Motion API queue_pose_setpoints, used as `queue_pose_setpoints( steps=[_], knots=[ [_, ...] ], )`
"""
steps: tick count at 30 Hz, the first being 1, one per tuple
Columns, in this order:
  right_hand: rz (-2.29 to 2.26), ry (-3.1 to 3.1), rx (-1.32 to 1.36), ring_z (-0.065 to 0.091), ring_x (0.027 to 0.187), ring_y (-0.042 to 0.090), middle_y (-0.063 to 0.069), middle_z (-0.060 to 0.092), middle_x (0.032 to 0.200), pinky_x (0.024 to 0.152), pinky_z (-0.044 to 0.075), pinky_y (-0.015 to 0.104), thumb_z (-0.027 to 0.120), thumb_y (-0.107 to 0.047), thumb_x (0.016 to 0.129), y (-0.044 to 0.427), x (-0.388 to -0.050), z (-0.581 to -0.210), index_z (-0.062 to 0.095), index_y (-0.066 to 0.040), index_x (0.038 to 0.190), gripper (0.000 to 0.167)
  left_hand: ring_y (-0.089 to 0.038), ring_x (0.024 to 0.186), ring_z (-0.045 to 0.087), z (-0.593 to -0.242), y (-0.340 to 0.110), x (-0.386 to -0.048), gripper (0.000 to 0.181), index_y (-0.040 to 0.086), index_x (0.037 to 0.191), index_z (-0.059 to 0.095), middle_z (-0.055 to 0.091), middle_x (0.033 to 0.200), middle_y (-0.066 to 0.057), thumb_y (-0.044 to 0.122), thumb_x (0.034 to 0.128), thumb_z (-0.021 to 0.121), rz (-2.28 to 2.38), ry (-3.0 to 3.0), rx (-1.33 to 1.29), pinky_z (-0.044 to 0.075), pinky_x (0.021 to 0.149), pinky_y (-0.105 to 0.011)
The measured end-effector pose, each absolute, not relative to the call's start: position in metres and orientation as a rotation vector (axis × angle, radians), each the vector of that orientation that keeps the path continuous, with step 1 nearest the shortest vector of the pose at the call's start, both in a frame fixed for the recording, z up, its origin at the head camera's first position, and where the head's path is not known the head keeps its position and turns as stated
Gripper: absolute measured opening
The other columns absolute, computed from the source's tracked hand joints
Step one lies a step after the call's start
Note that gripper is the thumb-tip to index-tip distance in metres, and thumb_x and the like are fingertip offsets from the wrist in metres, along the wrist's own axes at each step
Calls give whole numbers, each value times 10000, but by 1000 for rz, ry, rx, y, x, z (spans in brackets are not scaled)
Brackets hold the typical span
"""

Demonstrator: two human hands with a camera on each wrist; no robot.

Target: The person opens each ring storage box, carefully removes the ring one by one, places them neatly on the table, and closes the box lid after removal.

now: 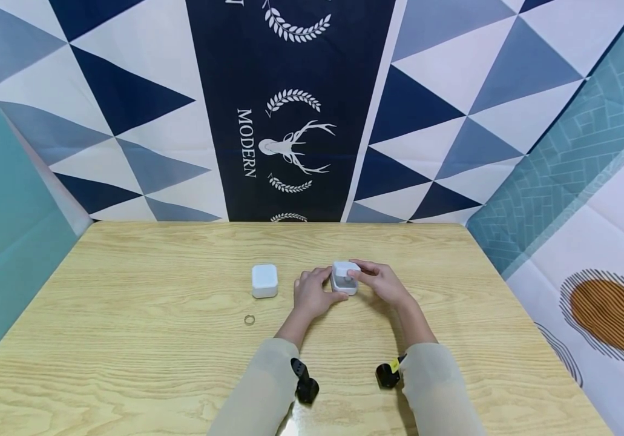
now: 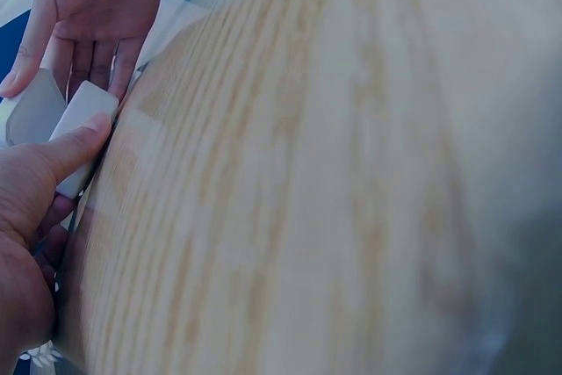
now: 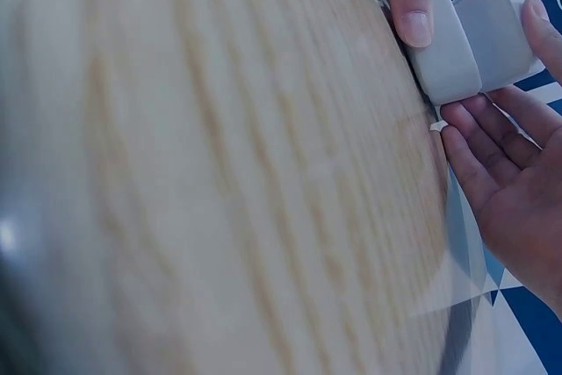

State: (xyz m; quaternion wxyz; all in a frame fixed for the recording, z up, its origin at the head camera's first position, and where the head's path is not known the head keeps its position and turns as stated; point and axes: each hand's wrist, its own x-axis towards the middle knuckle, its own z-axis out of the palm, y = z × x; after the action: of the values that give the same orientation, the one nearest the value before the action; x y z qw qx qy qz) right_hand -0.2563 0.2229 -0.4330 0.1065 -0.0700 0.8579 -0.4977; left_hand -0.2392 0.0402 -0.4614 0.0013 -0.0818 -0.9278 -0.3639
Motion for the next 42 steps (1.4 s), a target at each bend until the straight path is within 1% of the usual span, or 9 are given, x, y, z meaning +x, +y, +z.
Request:
queue_pose_setpoints(
  steps=[6,16,29,37,42],
  knots=[
    [-1470,2522,-215,372,1347,324,142,470,1411,1119,238,517,581,-416,904,223,-256,-433,496,-73,1354,572,-194,1092,467,-460,40,-238,746,184,1375,485,537,1354,24,495,743,729,-1137,-2918,-255,321,905,-341],
    [-1491,2511,-209,389,1337,309,134,496,1390,1116,252,507,584,-446,893,223,-255,-435,495,-86,1357,593,-218,1086,470,-458,40,-236,741,156,1358,505,543,1347,-6,482,736,740,-1158,-2900,-266,321,918,-364],
    [-1467,2525,-201,372,1350,307,127,481,1405,1114,257,509,583,-475,884,223,-256,-434,497,-88,1356,617,-201,1093,470,-459,40,-236,752,157,1362,500,536,1358,-2,501,735,733,-1140,-2904,-260,321,940,-355],
    [-1478,2506,-180,364,1352,321,143,470,1410,1122,237,512,570,-426,908,222,-254,-431,480,-81,1368,582,-208,1069,475,-459,39,-237,742,158,1355,509,550,1337,-2,502,736,732,-1130,-2892,-277,326,911,-354],
    [-1474,2497,-199,361,1344,361,192,451,1411,1113,239,533,549,-343,938,214,-244,-414,452,-18,1373,551,-213,1079,475,-459,39,-237,741,159,1354,510,551,1338,-3,490,733,740,-1149,-2885,-275,325,915,-358]
  ],
)
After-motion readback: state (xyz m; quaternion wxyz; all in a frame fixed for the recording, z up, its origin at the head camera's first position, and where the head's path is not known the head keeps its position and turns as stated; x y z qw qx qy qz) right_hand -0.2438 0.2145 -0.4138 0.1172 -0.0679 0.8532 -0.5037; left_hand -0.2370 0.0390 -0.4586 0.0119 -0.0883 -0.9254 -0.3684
